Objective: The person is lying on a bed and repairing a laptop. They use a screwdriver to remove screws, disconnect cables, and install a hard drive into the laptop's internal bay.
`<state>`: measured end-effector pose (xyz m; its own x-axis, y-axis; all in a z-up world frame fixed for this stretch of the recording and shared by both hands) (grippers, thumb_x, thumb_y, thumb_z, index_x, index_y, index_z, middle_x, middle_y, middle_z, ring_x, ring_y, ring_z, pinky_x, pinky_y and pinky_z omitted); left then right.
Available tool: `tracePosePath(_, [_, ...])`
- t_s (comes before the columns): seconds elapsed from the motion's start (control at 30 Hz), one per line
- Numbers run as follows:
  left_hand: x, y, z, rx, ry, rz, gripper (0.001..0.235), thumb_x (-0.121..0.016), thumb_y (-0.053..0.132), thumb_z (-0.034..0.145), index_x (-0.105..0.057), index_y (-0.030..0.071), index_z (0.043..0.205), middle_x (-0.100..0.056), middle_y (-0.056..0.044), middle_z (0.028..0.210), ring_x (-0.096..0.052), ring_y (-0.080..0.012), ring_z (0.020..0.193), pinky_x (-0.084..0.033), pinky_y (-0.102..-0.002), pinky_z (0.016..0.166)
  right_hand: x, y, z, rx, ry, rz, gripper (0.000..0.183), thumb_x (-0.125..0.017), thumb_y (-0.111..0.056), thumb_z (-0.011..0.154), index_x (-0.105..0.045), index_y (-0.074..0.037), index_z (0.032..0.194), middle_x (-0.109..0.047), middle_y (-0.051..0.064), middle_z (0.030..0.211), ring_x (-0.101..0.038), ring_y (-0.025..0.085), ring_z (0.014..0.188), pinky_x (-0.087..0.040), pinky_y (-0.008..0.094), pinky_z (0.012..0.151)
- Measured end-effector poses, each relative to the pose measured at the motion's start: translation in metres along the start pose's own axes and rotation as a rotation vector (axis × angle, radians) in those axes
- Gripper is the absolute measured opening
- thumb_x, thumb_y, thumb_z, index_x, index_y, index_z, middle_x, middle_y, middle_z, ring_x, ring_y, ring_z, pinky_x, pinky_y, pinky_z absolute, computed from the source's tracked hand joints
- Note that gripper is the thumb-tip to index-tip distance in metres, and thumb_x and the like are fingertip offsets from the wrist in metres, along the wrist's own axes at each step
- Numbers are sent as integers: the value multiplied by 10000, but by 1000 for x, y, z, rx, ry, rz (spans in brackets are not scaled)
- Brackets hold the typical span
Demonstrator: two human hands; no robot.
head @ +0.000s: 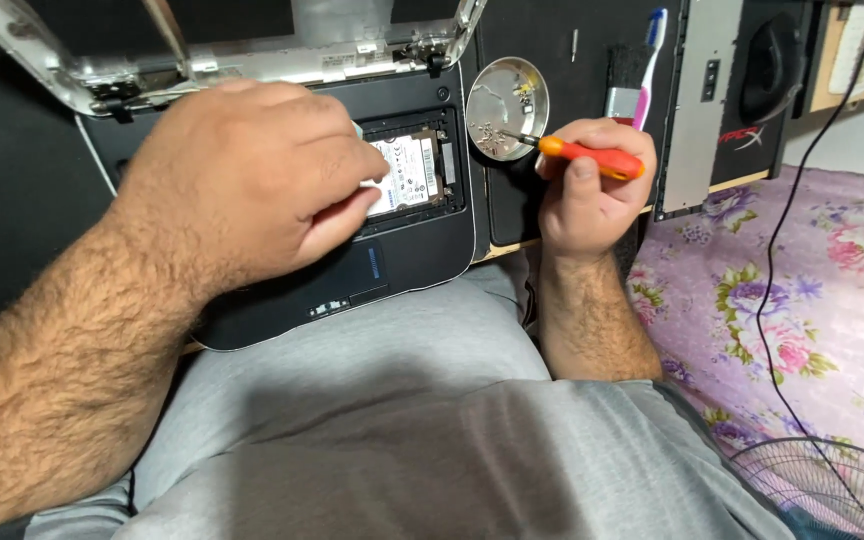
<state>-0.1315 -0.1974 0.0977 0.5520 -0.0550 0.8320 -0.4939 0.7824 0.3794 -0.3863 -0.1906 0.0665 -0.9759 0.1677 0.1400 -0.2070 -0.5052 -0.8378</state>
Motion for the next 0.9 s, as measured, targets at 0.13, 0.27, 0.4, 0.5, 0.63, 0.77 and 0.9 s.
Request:
tracePosePath(0.13, [0,6,3,10,-6,-276,143,-755,234,954,-720,137,1054,-646,-28,891,-625,-279,790,-525,-429,710,1,-6,-11,-118,55,272,121,-552,-169,1059,-505,-69,1110,-598,176,883,-552,249,666,-475,321,535])
tracePosePath(0.27, [-12,4,7,177,-111,-644,205,-757,273,922,-753,135,1073,-703,1,900,-656,-178,774,-498,-342,658,-39,-59,-4,41,-118,405,155,-638,-224,1034,-566,-104,1103,-630,117,864,-613,220,688,-532,322,581])
tracePosePath(0.4, [-30,7,3,272,-220,-881,197,-765,297,879,-783,178,1034,-754,73,856,-670,-73,732,-515,-250,692,-62,-95,-6,203,-200,307,170,-658,-227,997,-556,-116,1075,-595,146,781,-542,243,603,-502,380,541])
tracePosePath(0.5, [-35,7,1,285,-237,-918,174,-759,299,880,-791,197,1018,-698,95,741,-617,-75,668,-472,-268,637,-68,-97,-10,187,-213,295,172,-655,-248,1003,-558,-130,1081,-599,148,773,-540,251,607,-498,383,556])
tracePosePath(0.63, [-36,3,-1,348,-236,-941,142,-719,309,892,-801,220,967,-748,111,804,-651,-57,740,-486,-253,702,-70,-101,-12,216,-198,286,173,-647,-236,992,-550,-114,1068,-601,162,769,-537,260,602,-488,383,546])
tracePosePath(0.77, [-34,2,0,351,-197,-927,112,-716,284,903,-802,219,933,-772,116,844,-687,-54,786,-501,-249,733,-69,-102,-13,205,-187,261,174,-663,-226,980,-563,-111,1064,-605,162,776,-554,259,630,-500,382,574])
tracePosePath(0.9, [-32,5,0,311,-175,-916,112,-713,275,912,-789,199,941,-776,102,868,-691,-61,797,-501,-252,727,-68,-102,-14,193,-183,236,168,-659,-222,979,-566,-108,1060,-615,171,793,-576,266,659,-527,394,618])
Point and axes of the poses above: each hand's wrist, its own z-axis towards the middle knuckle, its own x-axis out of the back of the hand, y = z × x, the point moved 10 cm from there along z, towards the middle knuckle
